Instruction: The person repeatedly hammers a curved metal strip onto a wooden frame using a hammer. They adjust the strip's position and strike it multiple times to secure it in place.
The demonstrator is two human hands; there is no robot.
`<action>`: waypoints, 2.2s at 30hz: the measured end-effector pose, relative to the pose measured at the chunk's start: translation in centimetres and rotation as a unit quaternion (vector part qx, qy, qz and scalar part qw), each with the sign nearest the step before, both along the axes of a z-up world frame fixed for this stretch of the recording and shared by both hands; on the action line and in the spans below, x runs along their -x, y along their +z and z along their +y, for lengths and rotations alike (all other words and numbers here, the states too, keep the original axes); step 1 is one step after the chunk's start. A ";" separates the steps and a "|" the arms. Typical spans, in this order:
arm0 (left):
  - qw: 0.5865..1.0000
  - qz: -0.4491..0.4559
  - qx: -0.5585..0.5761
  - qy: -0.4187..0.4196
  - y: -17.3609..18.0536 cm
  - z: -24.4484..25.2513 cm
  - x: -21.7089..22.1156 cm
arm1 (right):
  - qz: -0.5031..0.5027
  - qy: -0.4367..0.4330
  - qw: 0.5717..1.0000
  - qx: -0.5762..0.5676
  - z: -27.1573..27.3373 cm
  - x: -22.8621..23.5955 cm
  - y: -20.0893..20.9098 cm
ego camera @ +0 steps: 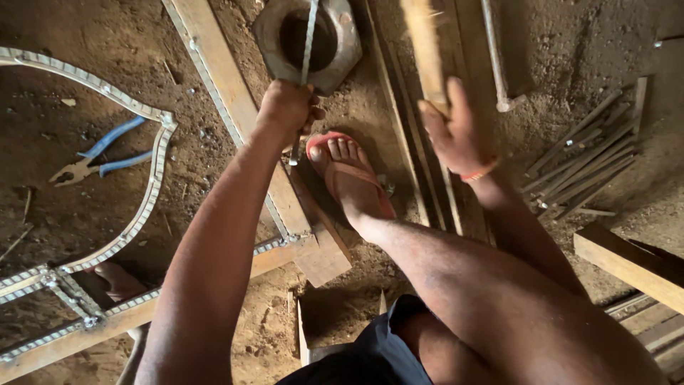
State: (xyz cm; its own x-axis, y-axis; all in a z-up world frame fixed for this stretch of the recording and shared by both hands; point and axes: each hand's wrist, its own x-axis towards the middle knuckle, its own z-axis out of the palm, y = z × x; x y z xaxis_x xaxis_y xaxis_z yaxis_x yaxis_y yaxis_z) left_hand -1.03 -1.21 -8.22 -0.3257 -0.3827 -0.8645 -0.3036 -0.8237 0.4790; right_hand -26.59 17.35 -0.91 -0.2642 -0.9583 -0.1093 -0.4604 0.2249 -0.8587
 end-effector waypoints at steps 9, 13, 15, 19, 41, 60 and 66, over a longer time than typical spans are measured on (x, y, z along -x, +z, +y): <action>0.628 -0.139 0.527 -0.555 -9.1 1.1 0.8 | 0.242 0.040 0.966 -0.079 -3.7 -3.8 -3.0; 0.611 -0.177 0.503 -0.584 -10.5 1.1 1.5 | 0.056 0.057 0.996 0.048 -3.8 -3.3 0.0; 0.580 -0.170 0.508 -0.614 -10.5 1.1 1.6 | 0.012 0.018 0.999 0.030 -3.9 -2.4 2.8; 0.518 -0.166 0.574 -0.612 -9.5 1.4 0.3 | 0.004 0.061 0.959 0.276 -6.3 -1.6 8.0; 0.993 0.058 0.084 -0.064 -0.6 3.4 -1.1 | -0.266 -0.209 0.907 -0.250 5.1 2.1 -5.7; 0.742 -0.210 0.603 -0.204 10.5 5.8 -33.0 | -0.238 -0.172 0.928 -0.229 5.0 1.5 -4.6; 0.793 -0.230 0.547 -0.135 6.5 7.1 -34.1 | -0.232 -0.169 0.929 -0.233 5.1 2.1 -5.3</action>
